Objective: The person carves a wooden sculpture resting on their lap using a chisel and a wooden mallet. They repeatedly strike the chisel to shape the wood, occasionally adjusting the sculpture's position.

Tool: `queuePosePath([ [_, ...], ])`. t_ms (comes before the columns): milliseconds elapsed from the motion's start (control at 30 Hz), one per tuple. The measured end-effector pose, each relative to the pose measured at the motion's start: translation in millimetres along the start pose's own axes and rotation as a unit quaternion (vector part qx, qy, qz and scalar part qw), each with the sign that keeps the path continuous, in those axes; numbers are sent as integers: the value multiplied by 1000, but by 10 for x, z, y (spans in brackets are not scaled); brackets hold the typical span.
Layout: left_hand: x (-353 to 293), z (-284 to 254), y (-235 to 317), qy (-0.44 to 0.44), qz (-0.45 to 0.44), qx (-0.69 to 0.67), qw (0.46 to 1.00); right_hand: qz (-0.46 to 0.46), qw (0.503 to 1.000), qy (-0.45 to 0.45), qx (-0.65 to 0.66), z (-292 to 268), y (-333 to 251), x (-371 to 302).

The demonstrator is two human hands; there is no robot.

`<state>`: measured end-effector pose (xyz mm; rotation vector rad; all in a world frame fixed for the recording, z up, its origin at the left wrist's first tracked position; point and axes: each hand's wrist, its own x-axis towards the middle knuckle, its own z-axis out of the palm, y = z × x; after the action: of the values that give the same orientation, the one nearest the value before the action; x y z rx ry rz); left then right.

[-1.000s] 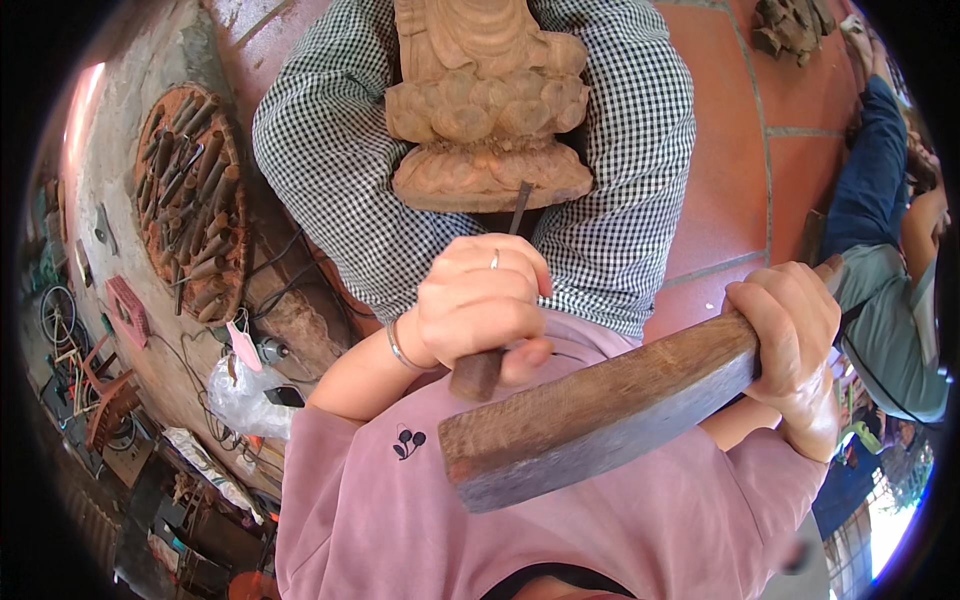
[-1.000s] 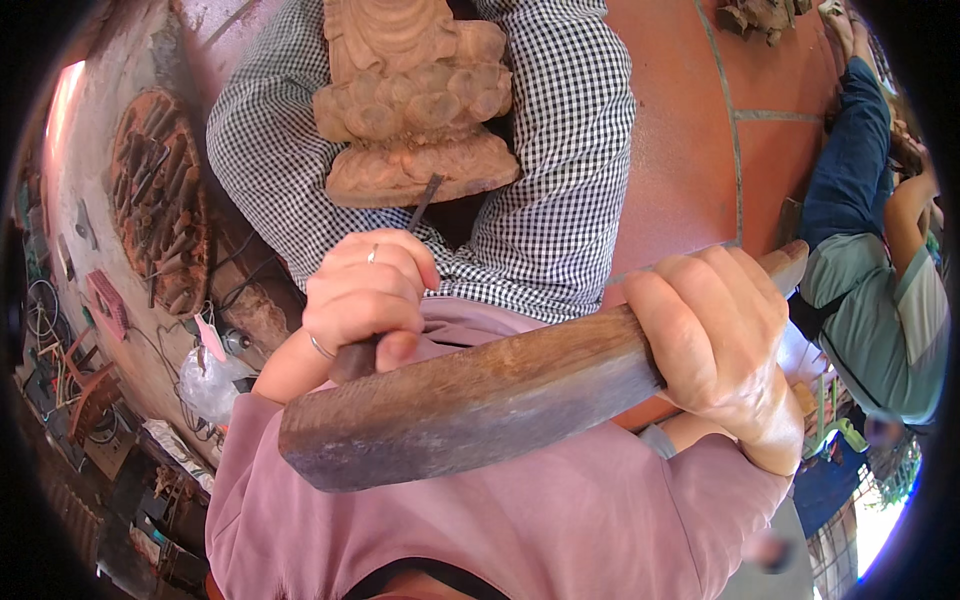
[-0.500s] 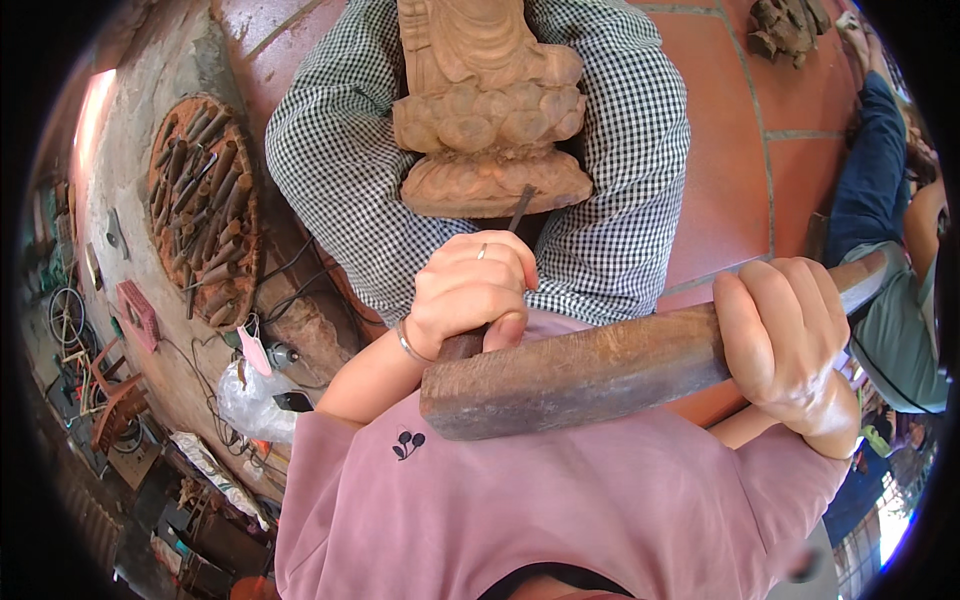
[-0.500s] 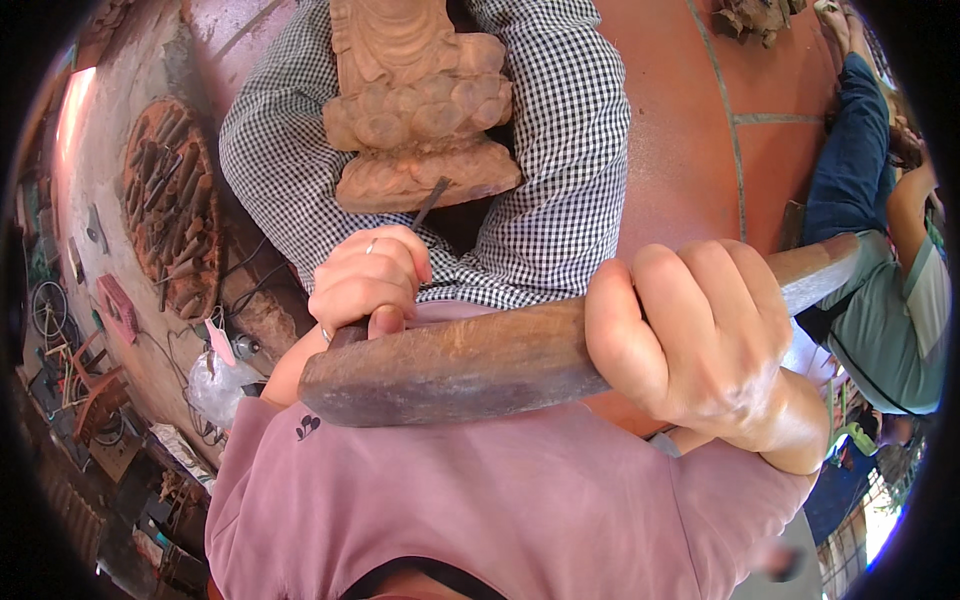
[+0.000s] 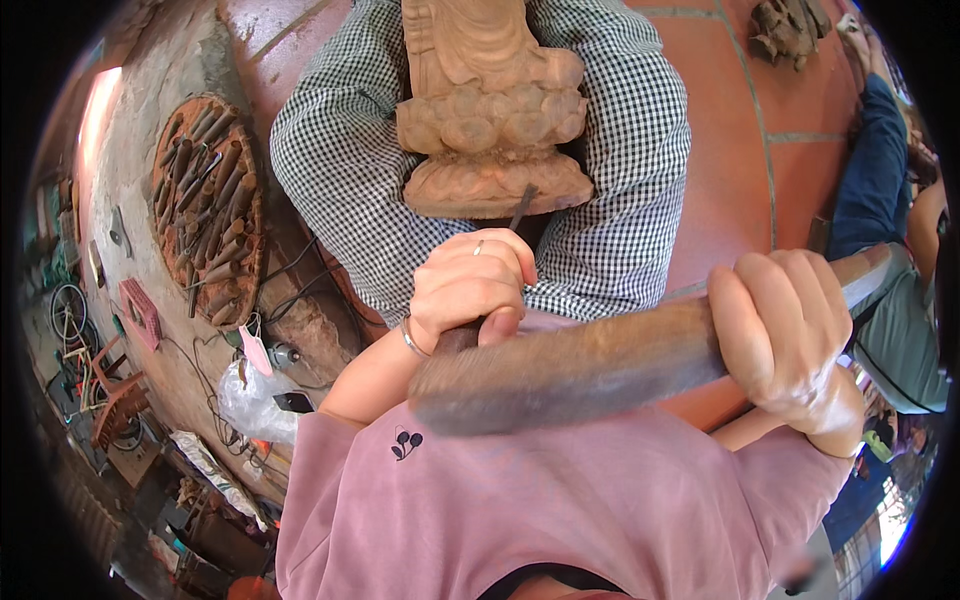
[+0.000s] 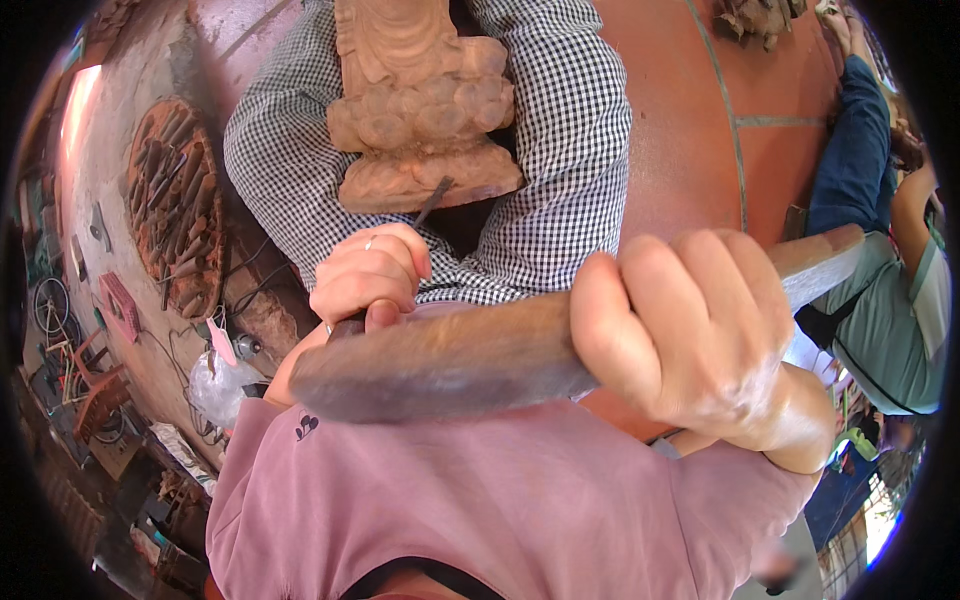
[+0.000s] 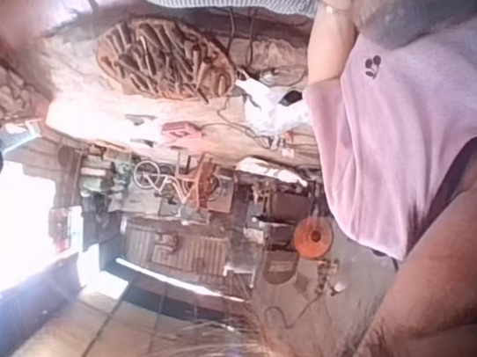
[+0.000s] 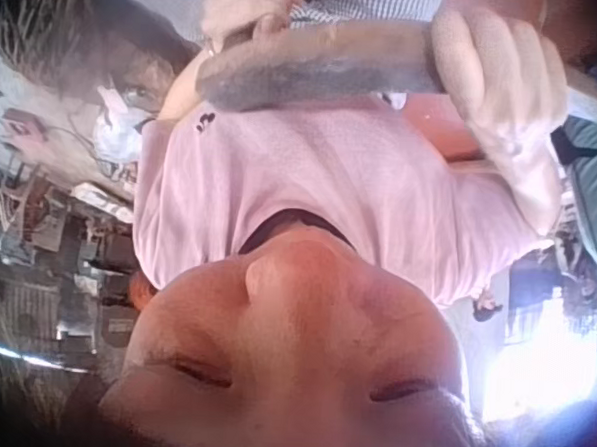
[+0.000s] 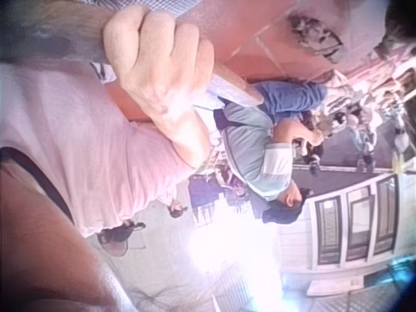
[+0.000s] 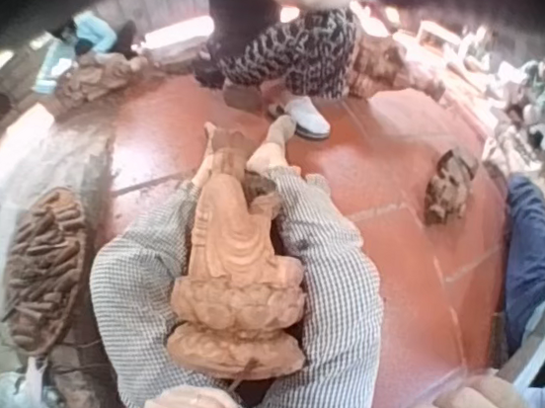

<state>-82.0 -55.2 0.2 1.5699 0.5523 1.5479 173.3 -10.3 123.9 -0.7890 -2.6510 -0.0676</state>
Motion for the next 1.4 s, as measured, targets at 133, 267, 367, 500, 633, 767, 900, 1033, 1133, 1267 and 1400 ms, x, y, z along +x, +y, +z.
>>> queuePosePath([
  [133, 7, 21, -15, 8, 5, 2, 1000, 6, 1000, -23, 9, -30, 20, -32],
  [267, 9, 84, -5, 25, 13, 4, 1000, 0, 1000, -12, 13, -66, 2, -52],
  [367, 37, 83, 11, -7, 15, 32, 999, 1, 999, -26, 21, -45, 33, -117],
  [500, 6, 133, -65, -11, 41, 44, 998, 2, 999, -3, 32, -3, 8, -179],
  [633, 2, 136, -92, -12, 54, 51, 997, 7, 999, -22, 22, 24, 53, -304],
  [767, 32, 109, -84, -29, 58, 52, 997, 13, 998, 34, 52, 65, -38, -326],
  [900, 63, 106, -141, -42, 89, 44, 994, 27, 999, 26, 9, 207, 29, -471],
  [1033, 95, 36, -194, -206, 126, -4, 970, 90, 989, 40, 114, 528, 40, -725],
  [1133, 56, 175, -181, -236, 220, 2, 947, 138, 972, 84, 173, 869, -34, -1085],
  [1267, 9, 292, -136, -153, 283, 75, 944, 263, 941, 108, 183, 1076, -318, -1398],
  [1400, 51, 82, -235, -204, 258, 66, 942, 340, 916, 113, 180, 1120, -488, -1488],
])
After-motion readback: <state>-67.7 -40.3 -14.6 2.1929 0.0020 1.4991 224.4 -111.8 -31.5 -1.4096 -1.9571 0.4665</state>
